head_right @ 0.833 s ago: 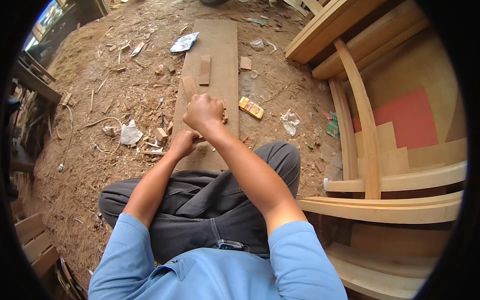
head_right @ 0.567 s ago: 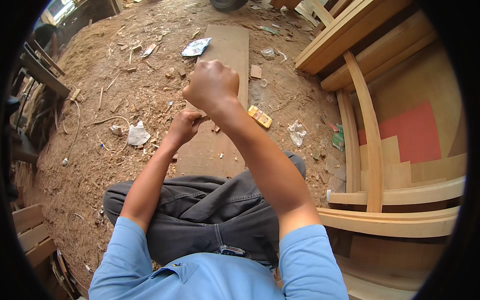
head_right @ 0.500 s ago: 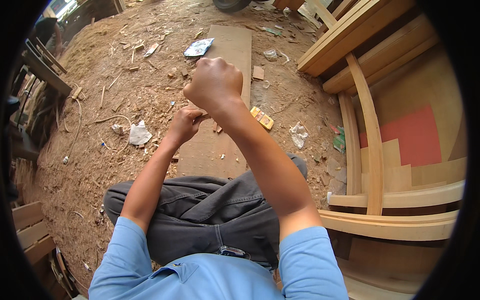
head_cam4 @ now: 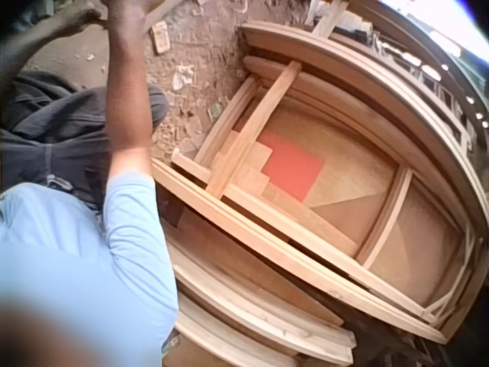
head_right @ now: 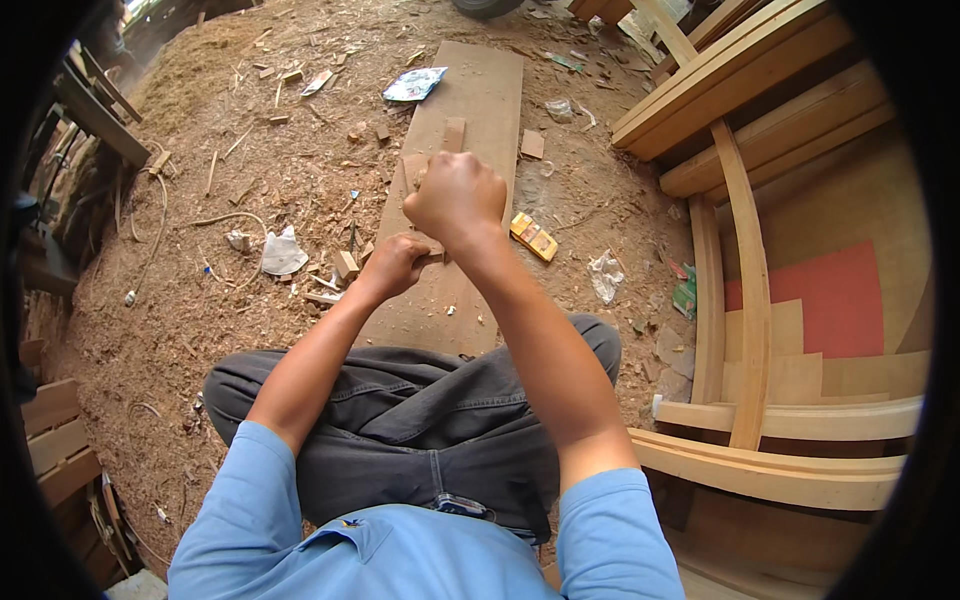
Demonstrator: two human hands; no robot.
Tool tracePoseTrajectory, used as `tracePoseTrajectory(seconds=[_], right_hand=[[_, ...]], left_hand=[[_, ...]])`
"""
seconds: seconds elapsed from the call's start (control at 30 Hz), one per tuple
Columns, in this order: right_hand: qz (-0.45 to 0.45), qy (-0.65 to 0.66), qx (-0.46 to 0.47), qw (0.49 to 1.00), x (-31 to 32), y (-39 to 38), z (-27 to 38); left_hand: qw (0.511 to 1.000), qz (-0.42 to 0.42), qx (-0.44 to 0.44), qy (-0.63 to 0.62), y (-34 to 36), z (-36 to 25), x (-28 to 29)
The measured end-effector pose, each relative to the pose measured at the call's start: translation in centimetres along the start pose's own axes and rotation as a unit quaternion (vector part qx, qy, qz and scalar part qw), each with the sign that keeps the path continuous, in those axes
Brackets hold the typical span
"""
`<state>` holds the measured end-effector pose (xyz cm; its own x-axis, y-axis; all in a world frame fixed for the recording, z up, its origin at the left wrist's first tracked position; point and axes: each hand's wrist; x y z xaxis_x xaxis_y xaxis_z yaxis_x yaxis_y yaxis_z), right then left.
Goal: The person sits cross-legged on the floor and uses a chisel to carve small wooden blocks into thin shavings. The person repeatedly holds a block, shaves it, and places the shavings on a board.
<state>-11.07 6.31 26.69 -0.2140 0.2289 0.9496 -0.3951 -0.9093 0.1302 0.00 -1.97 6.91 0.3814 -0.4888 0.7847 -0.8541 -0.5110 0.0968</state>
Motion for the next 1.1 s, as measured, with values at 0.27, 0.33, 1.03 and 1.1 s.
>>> tracePoseTrajectory(seconds=[0.27,0.33,1.03,1.1], right_hand=[[0.021,0.004,-0.006,1.0,-5.1,-2.0,0.6],[0.009,0.018,0.009,1.0,-7.8,-2.2,-0.2],[-0.013,0.012,-0.015,1.0,-9.6,-2.9,0.6],[0.033,0.013,-0.021,0.999,-9.3,-2.9,0.6]], left_hand=[[0.988,0.111,0.053,0.097,-2.9,2.7,-3.3],[0.991,0.074,0.039,0.1,-3.7,4.1,-4.9],[0.994,0.054,0.082,0.048,-4.2,5.1,-6.4],[0.992,0.056,0.093,0.061,-4.2,4.8,-6.2]])
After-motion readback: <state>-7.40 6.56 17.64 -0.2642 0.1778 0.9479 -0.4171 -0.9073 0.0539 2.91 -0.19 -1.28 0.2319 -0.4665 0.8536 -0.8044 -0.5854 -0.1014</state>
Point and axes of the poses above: each hand's wrist, its own y-axis towards the middle knuckle, its own x-axis out of the back of the hand, z = x × y, and after that the axes turned 15 degrees about x, right-handed
